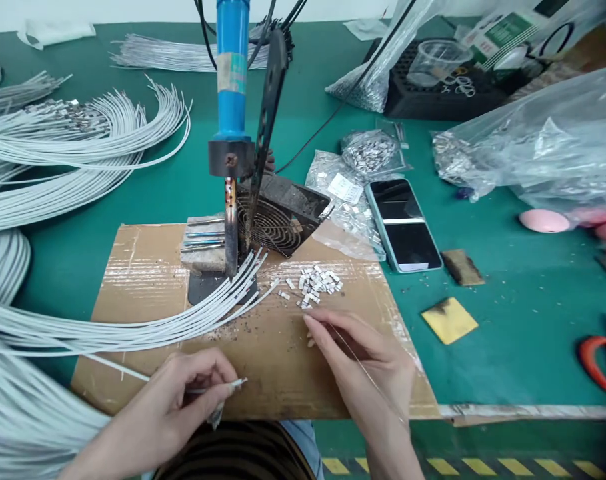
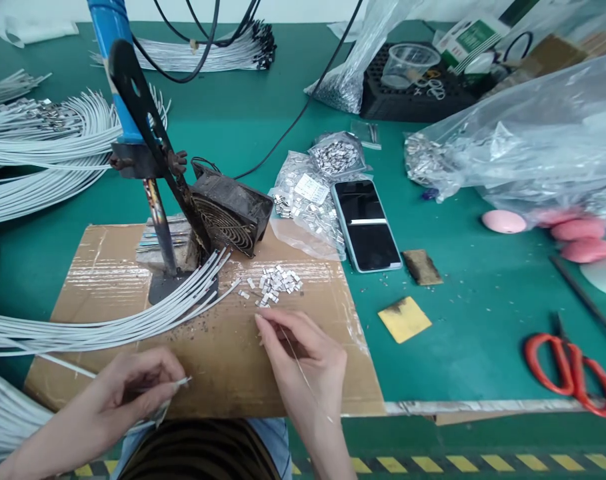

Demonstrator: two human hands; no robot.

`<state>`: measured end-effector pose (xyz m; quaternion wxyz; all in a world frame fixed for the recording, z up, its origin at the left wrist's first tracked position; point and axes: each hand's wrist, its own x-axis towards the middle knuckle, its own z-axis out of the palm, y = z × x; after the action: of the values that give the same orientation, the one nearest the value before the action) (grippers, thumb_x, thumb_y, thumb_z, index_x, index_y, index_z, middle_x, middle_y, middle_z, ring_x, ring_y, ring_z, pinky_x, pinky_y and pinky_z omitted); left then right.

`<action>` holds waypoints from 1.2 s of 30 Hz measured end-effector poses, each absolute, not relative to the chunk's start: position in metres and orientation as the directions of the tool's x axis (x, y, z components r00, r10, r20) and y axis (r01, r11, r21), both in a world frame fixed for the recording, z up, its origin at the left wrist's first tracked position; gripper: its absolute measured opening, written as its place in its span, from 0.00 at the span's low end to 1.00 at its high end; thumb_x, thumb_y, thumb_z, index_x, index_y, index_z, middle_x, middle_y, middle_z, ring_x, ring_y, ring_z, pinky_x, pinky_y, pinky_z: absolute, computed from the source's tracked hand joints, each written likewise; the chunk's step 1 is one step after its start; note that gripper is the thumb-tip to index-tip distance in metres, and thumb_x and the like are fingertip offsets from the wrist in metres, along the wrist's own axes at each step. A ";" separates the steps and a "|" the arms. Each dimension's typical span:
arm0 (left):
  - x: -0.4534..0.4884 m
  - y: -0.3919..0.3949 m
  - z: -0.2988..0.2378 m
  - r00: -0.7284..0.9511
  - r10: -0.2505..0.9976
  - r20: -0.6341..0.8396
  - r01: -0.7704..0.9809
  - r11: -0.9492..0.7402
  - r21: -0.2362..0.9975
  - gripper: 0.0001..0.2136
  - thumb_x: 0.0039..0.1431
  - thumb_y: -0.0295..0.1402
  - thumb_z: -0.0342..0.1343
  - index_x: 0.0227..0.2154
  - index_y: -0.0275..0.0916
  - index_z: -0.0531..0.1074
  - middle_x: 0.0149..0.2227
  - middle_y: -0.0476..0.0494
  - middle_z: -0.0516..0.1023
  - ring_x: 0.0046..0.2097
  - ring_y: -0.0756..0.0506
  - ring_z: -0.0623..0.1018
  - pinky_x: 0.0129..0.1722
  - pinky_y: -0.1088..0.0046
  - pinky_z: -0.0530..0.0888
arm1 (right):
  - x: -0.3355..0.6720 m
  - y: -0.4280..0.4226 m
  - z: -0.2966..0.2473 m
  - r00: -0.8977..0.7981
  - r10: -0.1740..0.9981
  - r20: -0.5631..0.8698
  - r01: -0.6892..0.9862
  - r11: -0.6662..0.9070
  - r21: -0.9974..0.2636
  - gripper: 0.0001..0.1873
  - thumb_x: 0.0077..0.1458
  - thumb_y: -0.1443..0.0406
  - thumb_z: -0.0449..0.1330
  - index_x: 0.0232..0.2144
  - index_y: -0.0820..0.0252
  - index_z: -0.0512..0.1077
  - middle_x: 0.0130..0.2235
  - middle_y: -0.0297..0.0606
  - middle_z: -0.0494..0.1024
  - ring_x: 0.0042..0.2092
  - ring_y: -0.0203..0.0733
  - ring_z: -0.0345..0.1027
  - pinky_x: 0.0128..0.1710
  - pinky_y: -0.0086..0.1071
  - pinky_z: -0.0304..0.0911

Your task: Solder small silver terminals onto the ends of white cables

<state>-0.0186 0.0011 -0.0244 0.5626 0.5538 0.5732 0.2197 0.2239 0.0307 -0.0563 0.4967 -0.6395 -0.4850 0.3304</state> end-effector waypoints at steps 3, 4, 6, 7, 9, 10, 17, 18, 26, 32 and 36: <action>-0.017 0.007 -0.021 0.274 0.802 -0.530 0.268 0.466 0.843 0.15 0.70 0.46 0.57 0.32 0.42 0.74 0.25 0.53 0.68 0.28 0.48 0.64 0.29 0.71 0.58 | 0.217 0.029 -0.051 0.318 0.948 0.030 0.233 -0.048 -0.971 0.02 0.55 0.65 0.72 0.32 0.53 0.88 0.32 0.37 0.86 0.29 0.40 0.78 0.27 0.31 0.76; -0.017 0.010 -0.018 0.259 0.798 -0.543 0.239 0.492 0.837 0.15 0.70 0.46 0.58 0.31 0.42 0.73 0.24 0.54 0.67 0.28 0.48 0.62 0.29 0.71 0.57 | 0.214 0.028 -0.049 0.327 0.945 0.003 0.193 -0.064 -0.979 0.02 0.54 0.65 0.73 0.32 0.52 0.88 0.30 0.36 0.85 0.28 0.40 0.77 0.26 0.30 0.76; -0.017 0.014 -0.013 0.214 0.808 -0.549 0.197 0.514 0.835 0.15 0.69 0.45 0.60 0.30 0.41 0.73 0.24 0.55 0.65 0.27 0.50 0.59 0.27 0.72 0.55 | 0.206 0.026 -0.045 0.347 0.934 -0.083 0.085 -0.119 -0.989 0.02 0.54 0.65 0.73 0.32 0.52 0.88 0.27 0.34 0.84 0.25 0.38 0.76 0.25 0.30 0.75; -0.017 0.015 -0.011 0.192 0.816 -0.546 0.180 0.517 0.836 0.15 0.68 0.45 0.61 0.31 0.41 0.74 0.24 0.56 0.65 0.26 0.50 0.57 0.27 0.72 0.54 | 0.202 0.025 -0.043 0.349 0.929 -0.125 0.031 -0.145 -0.989 0.02 0.54 0.65 0.73 0.32 0.52 0.88 0.26 0.33 0.83 0.24 0.38 0.76 0.25 0.29 0.75; -0.018 0.017 -0.008 0.159 0.825 -0.543 0.151 0.523 0.839 0.14 0.68 0.45 0.62 0.32 0.41 0.74 0.24 0.57 0.64 0.25 0.51 0.55 0.25 0.73 0.52 | 0.194 0.022 -0.039 0.322 0.932 -0.165 -0.029 -0.165 -0.986 0.03 0.54 0.66 0.73 0.32 0.51 0.88 0.26 0.33 0.84 0.25 0.37 0.76 0.27 0.29 0.75; -0.018 0.017 -0.007 0.148 0.827 -0.543 0.138 0.526 0.839 0.14 0.68 0.45 0.62 0.32 0.41 0.74 0.24 0.57 0.65 0.25 0.51 0.55 0.24 0.73 0.51 | 0.190 0.022 -0.037 0.295 0.941 -0.163 -0.038 -0.159 -0.987 0.04 0.54 0.66 0.73 0.32 0.50 0.88 0.27 0.33 0.84 0.26 0.37 0.77 0.28 0.28 0.75; -0.018 0.017 -0.003 0.118 0.856 -0.504 0.017 0.505 0.863 0.14 0.67 0.45 0.63 0.31 0.40 0.78 0.24 0.55 0.67 0.25 0.52 0.56 0.25 0.75 0.55 | 0.165 0.020 -0.032 0.025 0.992 -0.123 -0.068 -0.121 -0.990 0.06 0.59 0.67 0.69 0.33 0.51 0.87 0.27 0.32 0.80 0.24 0.33 0.69 0.24 0.26 0.66; -0.018 0.017 -0.003 0.117 0.859 -0.499 0.001 0.502 0.865 0.14 0.67 0.45 0.63 0.31 0.40 0.78 0.24 0.55 0.67 0.25 0.52 0.56 0.25 0.75 0.56 | 0.162 0.021 -0.033 -0.007 0.994 -0.106 -0.064 -0.106 -0.992 0.07 0.60 0.67 0.69 0.35 0.50 0.88 0.27 0.32 0.80 0.24 0.33 0.68 0.23 0.25 0.64; -0.022 0.015 -0.010 0.148 0.878 -0.455 0.004 0.460 0.888 0.11 0.68 0.40 0.64 0.31 0.40 0.78 0.23 0.57 0.65 0.25 0.52 0.57 0.25 0.78 0.59 | 0.155 0.023 -0.037 -0.125 0.985 -0.121 -0.146 -0.138 -0.980 0.09 0.61 0.67 0.68 0.39 0.46 0.88 0.28 0.30 0.78 0.25 0.30 0.62 0.22 0.22 0.57; -0.022 0.012 -0.009 0.193 0.869 -0.456 0.040 0.457 0.888 0.12 0.69 0.40 0.62 0.30 0.39 0.78 0.23 0.56 0.66 0.26 0.52 0.60 0.26 0.78 0.60 | 0.156 0.020 -0.040 -0.136 0.979 -0.149 -0.187 -0.173 -0.967 0.07 0.60 0.68 0.70 0.36 0.49 0.88 0.29 0.32 0.78 0.26 0.31 0.64 0.23 0.23 0.58; -0.021 0.011 -0.008 0.153 0.881 -0.448 0.059 0.444 0.894 0.12 0.68 0.39 0.62 0.30 0.39 0.78 0.23 0.55 0.68 0.26 0.52 0.63 0.25 0.78 0.61 | 0.159 0.022 -0.038 -0.019 0.990 -0.141 -0.225 -0.142 -0.964 0.06 0.60 0.67 0.70 0.35 0.48 0.87 0.29 0.31 0.78 0.25 0.30 0.65 0.23 0.22 0.59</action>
<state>-0.0214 0.0109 -0.0081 0.6351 0.4164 0.5646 0.3234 0.1590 0.0217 -0.0384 0.5160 -0.4735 -0.4037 0.5887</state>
